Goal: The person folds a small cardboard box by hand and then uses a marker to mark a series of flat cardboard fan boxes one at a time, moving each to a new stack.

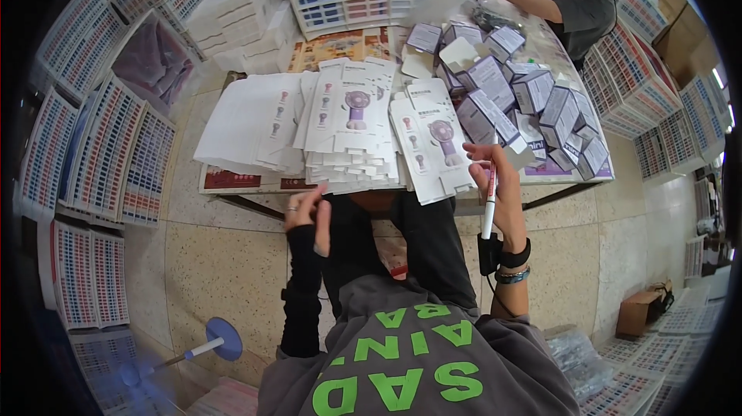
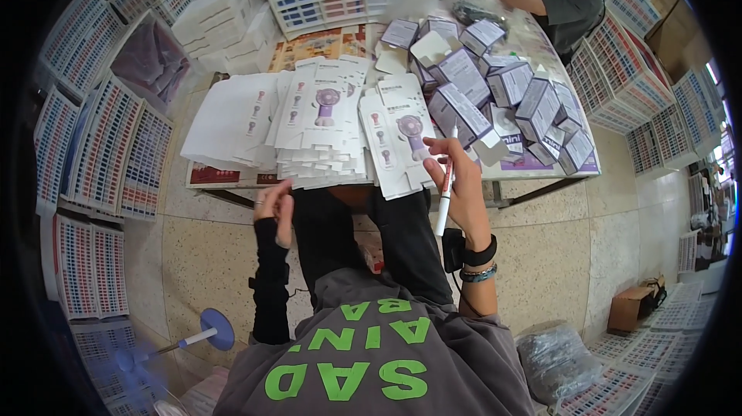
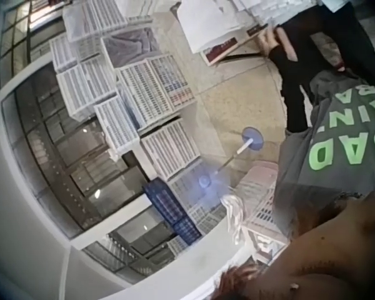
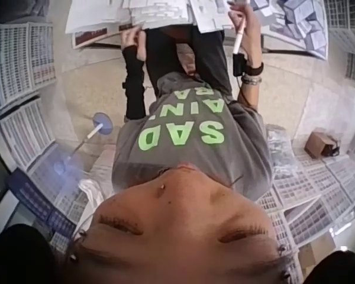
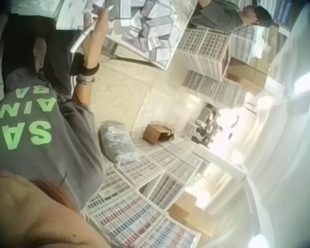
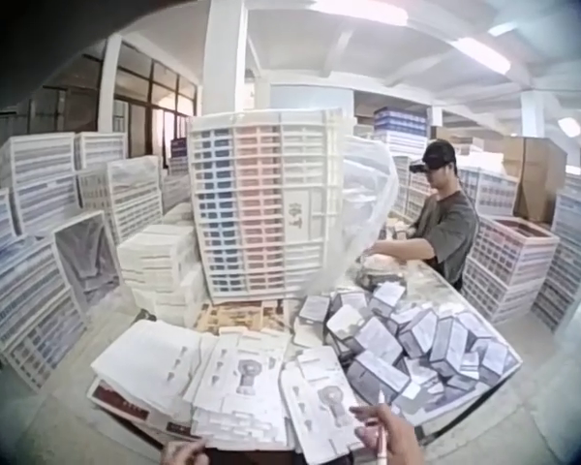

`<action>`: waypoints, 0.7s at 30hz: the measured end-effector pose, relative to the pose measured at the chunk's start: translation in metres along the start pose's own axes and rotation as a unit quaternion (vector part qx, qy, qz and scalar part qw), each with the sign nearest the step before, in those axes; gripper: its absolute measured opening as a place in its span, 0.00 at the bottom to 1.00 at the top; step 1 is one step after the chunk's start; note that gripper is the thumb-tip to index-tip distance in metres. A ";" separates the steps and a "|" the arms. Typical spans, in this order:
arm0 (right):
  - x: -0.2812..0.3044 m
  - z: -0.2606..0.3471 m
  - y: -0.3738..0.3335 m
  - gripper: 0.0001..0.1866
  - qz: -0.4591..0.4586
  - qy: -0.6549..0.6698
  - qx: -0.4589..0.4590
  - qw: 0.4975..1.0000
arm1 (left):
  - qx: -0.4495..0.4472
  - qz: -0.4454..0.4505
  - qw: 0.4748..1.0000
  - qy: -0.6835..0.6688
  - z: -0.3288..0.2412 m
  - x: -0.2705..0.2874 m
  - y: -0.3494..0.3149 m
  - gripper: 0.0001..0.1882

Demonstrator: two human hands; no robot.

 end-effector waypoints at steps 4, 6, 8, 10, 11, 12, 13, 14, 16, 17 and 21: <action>0.002 -0.036 -0.027 0.16 -0.018 0.067 0.024 0.997 | 0.012 0.174 0.980 -0.098 -0.042 -0.054 -0.025 0.09; -0.004 -0.041 -0.027 0.20 -0.023 0.180 0.015 0.983 | 0.069 0.226 0.965 -0.112 -0.048 -0.076 -0.033 0.09; -0.011 -0.053 -0.026 0.20 -0.051 0.274 -0.025 0.960 | 0.188 0.271 0.920 -0.211 -0.034 -0.102 -0.038 0.12; -0.020 -0.064 -0.018 0.18 -0.045 0.293 -0.019 0.955 | 0.202 0.285 0.906 -0.238 -0.032 -0.120 -0.035 0.13; -0.024 -0.067 -0.013 0.16 -0.036 0.312 -0.011 0.949 | 0.216 0.296 0.891 -0.267 -0.032 -0.127 -0.034 0.15; -0.028 -0.070 -0.008 0.16 -0.034 0.311 -0.014 0.950 | 0.219 0.296 0.890 -0.268 -0.033 -0.131 -0.031 0.15; -0.033 -0.072 -0.003 0.14 -0.006 0.286 -0.020 0.958 | 0.236 0.316 0.882 -0.260 -0.033 -0.136 -0.028 0.16; -0.039 -0.073 -0.001 0.11 0.023 0.263 -0.027 0.964 | 0.253 0.335 0.873 -0.250 -0.032 -0.142 -0.027 0.17; -0.045 -0.076 0.003 0.08 0.010 0.293 -0.034 0.956 | 0.271 0.331 0.860 -0.279 -0.028 -0.153 -0.025 0.17; -0.047 -0.082 0.003 0.09 0.027 0.271 -0.049 0.961 | 0.293 0.338 0.844 -0.297 -0.029 -0.156 -0.024 0.17; -0.054 -0.101 -0.005 0.03 0.007 0.244 -0.088 0.966 | 0.337 0.334 0.817 -0.327 -0.022 -0.166 -0.030 0.15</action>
Point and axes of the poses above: each hand's wrist, its own y-axis towards the middle knuckle, its own x-axis out of the back of the hand, z = x × y, the point moved 4 cm from there along y, towards the middle knuckle, and after that the axes turned 7 degrees about x, right-handed, at the moved point
